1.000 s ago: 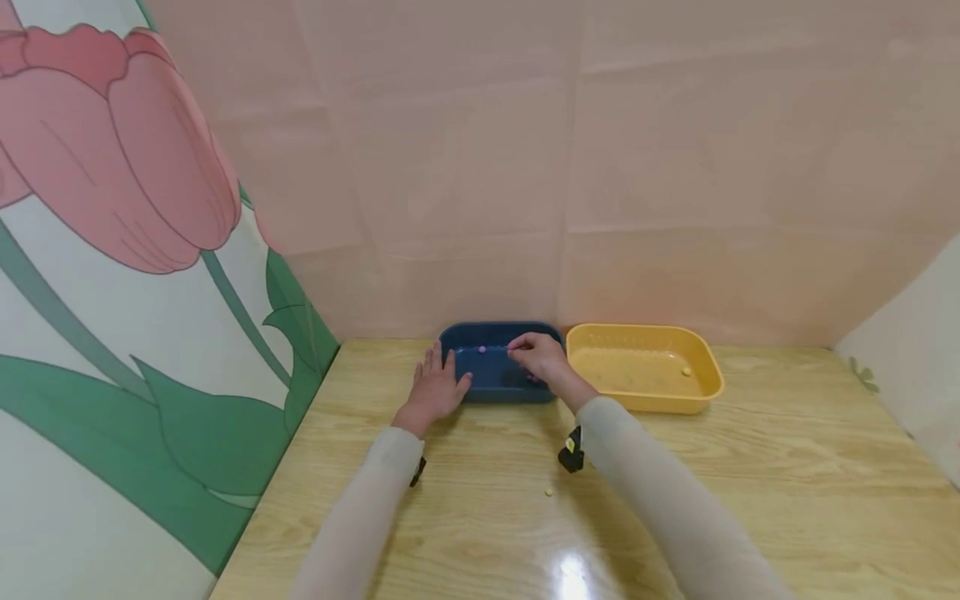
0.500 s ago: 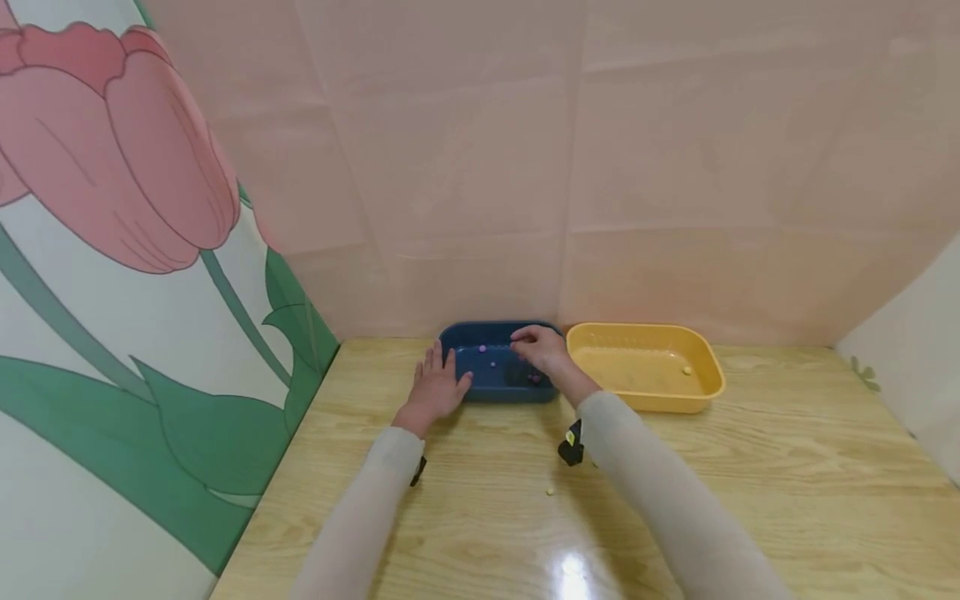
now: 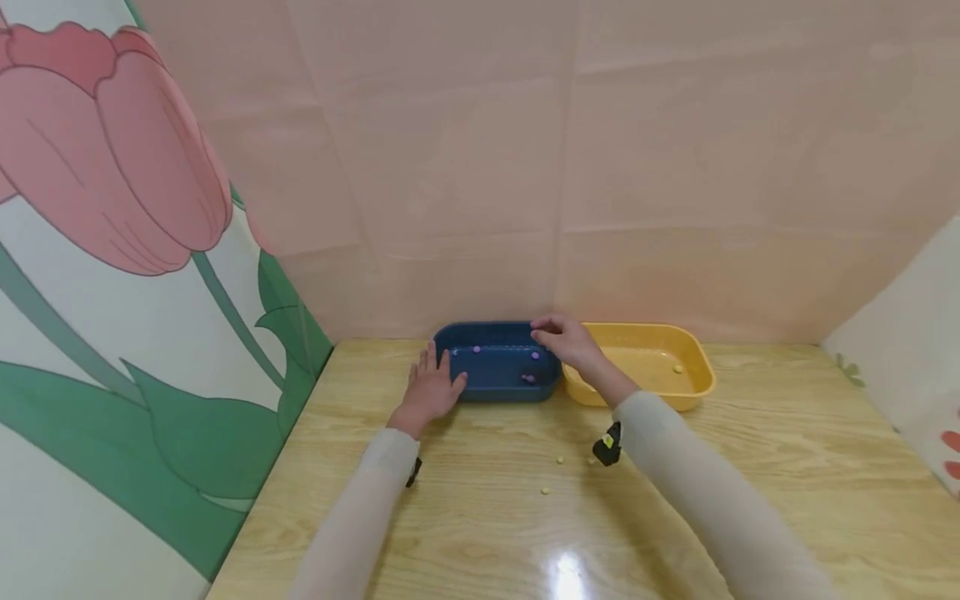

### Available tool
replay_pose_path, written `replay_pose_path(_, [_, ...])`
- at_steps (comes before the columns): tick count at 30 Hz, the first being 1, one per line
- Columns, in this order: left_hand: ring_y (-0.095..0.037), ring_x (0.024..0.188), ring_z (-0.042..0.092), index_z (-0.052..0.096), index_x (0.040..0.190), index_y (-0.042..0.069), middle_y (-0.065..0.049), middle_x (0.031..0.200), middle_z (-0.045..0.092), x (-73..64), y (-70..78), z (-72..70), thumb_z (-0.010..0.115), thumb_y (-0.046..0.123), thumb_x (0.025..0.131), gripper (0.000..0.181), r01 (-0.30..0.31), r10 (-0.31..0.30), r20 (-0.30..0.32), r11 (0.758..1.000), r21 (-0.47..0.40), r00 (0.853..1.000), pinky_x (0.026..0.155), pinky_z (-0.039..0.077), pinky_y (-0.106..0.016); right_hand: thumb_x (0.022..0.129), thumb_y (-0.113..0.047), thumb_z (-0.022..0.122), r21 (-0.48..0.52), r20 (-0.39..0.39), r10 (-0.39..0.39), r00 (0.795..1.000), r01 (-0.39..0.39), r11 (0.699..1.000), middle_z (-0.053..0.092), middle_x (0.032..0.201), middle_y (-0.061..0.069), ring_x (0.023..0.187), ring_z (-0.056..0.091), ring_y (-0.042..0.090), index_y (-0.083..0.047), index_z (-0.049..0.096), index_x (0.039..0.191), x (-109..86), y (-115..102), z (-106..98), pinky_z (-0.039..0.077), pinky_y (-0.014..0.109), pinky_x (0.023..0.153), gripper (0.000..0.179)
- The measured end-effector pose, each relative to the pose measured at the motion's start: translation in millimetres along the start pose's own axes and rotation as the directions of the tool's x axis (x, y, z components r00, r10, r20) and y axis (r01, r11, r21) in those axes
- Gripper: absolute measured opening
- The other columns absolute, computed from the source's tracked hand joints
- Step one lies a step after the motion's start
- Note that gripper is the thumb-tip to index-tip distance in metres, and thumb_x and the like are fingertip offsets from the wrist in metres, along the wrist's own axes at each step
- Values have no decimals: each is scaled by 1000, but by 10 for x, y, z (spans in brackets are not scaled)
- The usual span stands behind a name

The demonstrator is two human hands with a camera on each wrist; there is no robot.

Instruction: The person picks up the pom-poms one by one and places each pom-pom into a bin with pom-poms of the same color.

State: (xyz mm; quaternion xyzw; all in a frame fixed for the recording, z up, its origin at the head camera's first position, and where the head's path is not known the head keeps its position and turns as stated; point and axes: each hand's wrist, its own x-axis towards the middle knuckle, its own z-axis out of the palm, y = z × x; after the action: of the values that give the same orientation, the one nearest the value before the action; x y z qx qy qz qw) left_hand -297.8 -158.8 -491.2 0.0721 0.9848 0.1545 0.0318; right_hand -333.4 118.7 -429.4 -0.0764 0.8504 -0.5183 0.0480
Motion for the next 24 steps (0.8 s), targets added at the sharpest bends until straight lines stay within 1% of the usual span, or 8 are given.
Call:
replay_pose_path(2, [-40, 155, -1, 16, 162, 4, -21, 169, -6, 1, -16, 1, 32, 51, 109, 73, -3, 3, 1, 1000, 10, 1000, 124, 8, -56, 102, -24, 62, 2, 2, 5, 1000, -5, 1000, 62, 133, 16, 123, 55, 34, -8, 65, 128, -36, 18, -82, 44, 50, 106, 31])
replay_pose_path(5, [-40, 155, -1, 16, 162, 5, -21, 169, -6, 0, -26, -11, 31, 51, 109, 72, -2, 2, 3, 1000, 10, 1000, 124, 7, -55, 102, -28, 62, -27, 1, -3, 1000, 3, 1000, 62, 134, 15, 125, 54, 35, -9, 64, 130, -90, 46, -189, 44, 52, 107, 33])
replay_pose_path(9, [-40, 155, -1, 16, 162, 5, -20, 169, -7, -7, -21, -28, 31, 52, 109, 73, 0, 0, 6, 1000, -1, 1000, 124, 6, -55, 102, -32, 62, -98, -6, -53, 999, 52, 994, 64, 133, 15, 126, 56, 35, -8, 63, 132, -184, 76, -299, 44, 52, 107, 39])
replay_pose_path(12, [-40, 155, 0, 16, 162, 5, -21, 169, -6, -14, -19, -23, 31, 51, 109, 72, -5, 5, 6, 1000, 9, 1000, 124, 7, -55, 102, -33, 62, -137, -8, -90, 996, 88, 987, 65, 133, 16, 126, 57, 36, -8, 63, 134, -269, 99, -366, 45, 53, 106, 41])
replay_pose_path(17, [-42, 155, 2, 17, 162, 3, -22, 168, -5, -17, -26, 3, 33, 49, 109, 72, -16, 16, -1, 1000, 2, 1000, 124, 8, -57, 103, -42, 59, -231, -23, -116, 993, 107, 967, 63, 134, 16, 128, 55, 38, -9, 61, 137, -417, 149, -482, 44, 56, 106, 48])
replay_pose_path(20, [-41, 155, 1, 17, 162, 4, -21, 169, -6, -22, -24, 7, 32, 51, 109, 73, -12, 12, -1, 1000, -4, 1000, 124, 8, -56, 103, -43, 58, -271, -36, -146, 989, 131, 954, 63, 135, 17, 128, 54, 40, -7, 59, 139, -496, 193, -559, 43, 57, 106, 51])
replay_pose_path(24, [-41, 155, 0, 17, 162, 4, -20, 169, -7, -24, -20, 11, 33, 50, 109, 72, -14, 14, 3, 1000, -24, 1000, 124, 7, -56, 104, -37, 58, -304, -55, -192, 980, 167, 938, 62, 136, 20, 127, 56, 42, -4, 57, 141, -594, 260, -665, 45, 58, 105, 49])
